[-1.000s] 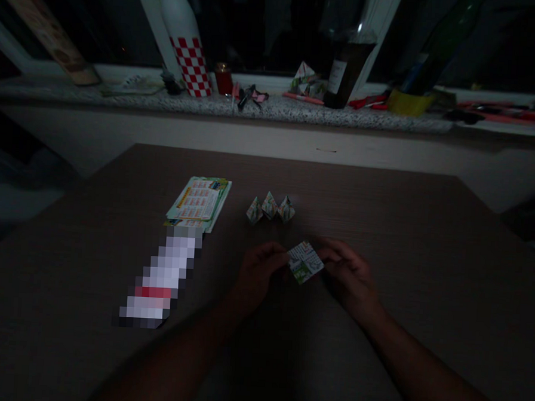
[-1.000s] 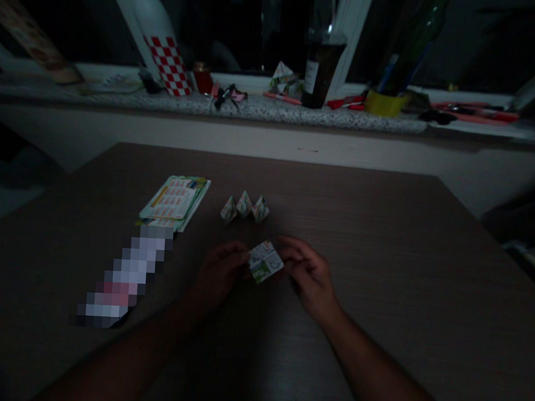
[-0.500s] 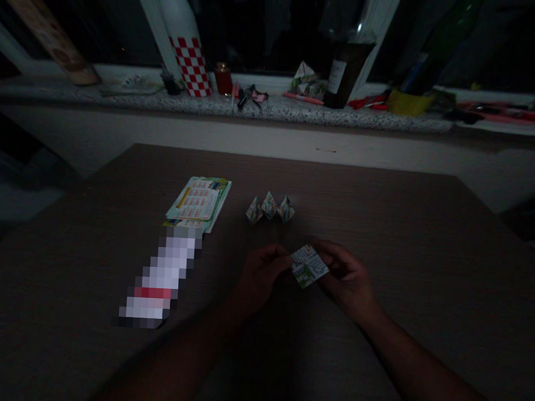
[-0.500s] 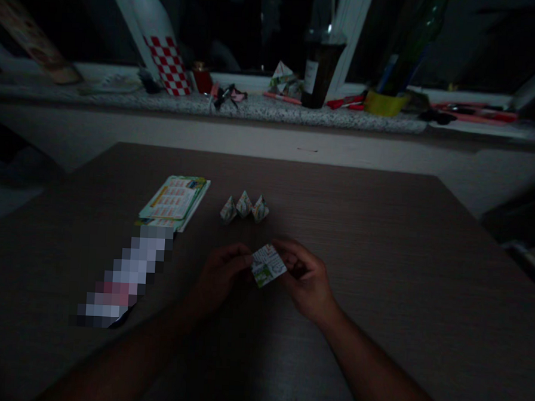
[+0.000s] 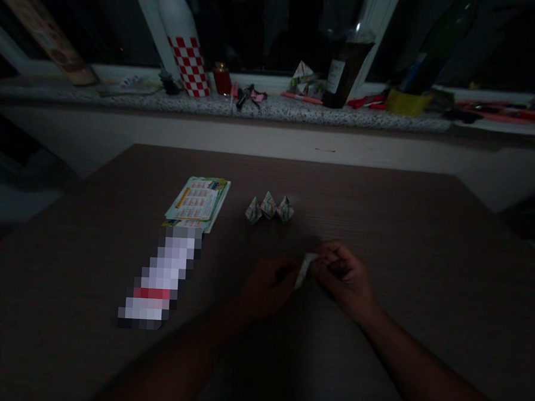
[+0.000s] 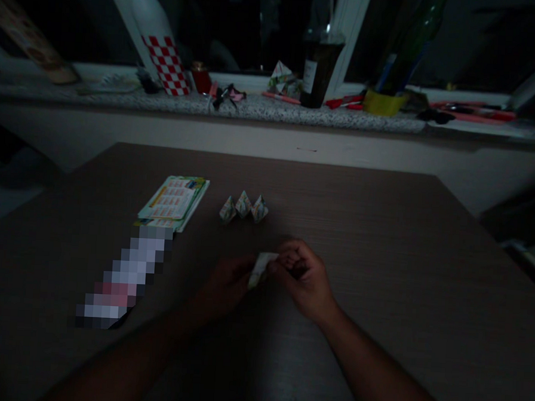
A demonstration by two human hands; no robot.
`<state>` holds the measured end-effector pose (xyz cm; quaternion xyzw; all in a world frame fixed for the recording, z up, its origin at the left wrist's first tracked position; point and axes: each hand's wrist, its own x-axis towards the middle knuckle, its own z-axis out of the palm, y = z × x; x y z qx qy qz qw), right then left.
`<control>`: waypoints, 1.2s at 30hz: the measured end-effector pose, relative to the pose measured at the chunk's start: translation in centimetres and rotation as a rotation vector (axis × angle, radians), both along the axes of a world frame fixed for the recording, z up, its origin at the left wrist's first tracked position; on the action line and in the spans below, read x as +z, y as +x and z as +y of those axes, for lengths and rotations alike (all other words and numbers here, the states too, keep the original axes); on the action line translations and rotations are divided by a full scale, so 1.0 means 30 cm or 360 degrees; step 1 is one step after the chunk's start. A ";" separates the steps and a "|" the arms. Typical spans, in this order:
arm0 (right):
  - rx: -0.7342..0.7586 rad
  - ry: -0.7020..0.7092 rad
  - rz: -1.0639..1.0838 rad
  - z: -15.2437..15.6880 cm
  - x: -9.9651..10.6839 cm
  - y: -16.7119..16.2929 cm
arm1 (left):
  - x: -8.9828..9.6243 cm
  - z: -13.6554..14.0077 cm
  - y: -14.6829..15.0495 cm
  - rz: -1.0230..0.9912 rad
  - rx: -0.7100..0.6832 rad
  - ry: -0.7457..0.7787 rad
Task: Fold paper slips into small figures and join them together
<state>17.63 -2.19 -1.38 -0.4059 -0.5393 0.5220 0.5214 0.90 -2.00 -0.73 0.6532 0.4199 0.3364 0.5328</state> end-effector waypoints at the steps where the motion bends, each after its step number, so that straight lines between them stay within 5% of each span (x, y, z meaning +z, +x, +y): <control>1: -0.0016 -0.0029 -0.0022 0.000 -0.001 0.000 | -0.002 -0.001 0.001 -0.0004 -0.0025 -0.0008; 9: -0.0078 -0.0110 -0.0125 0.002 0.008 0.001 | 0.005 -0.002 -0.010 -0.0011 0.0294 0.0202; 16: -0.0159 -0.0064 -0.0029 0.007 -0.003 0.007 | 0.012 0.008 -0.044 0.0009 0.0173 0.0603; 24: -0.0114 0.0032 -0.0031 -0.004 -0.005 0.019 | 0.004 0.028 -0.042 -0.0123 0.0534 0.0115; 36: -0.0140 0.0033 0.0027 -0.001 0.003 0.015 | 0.007 0.025 -0.046 -0.0348 0.0390 0.0049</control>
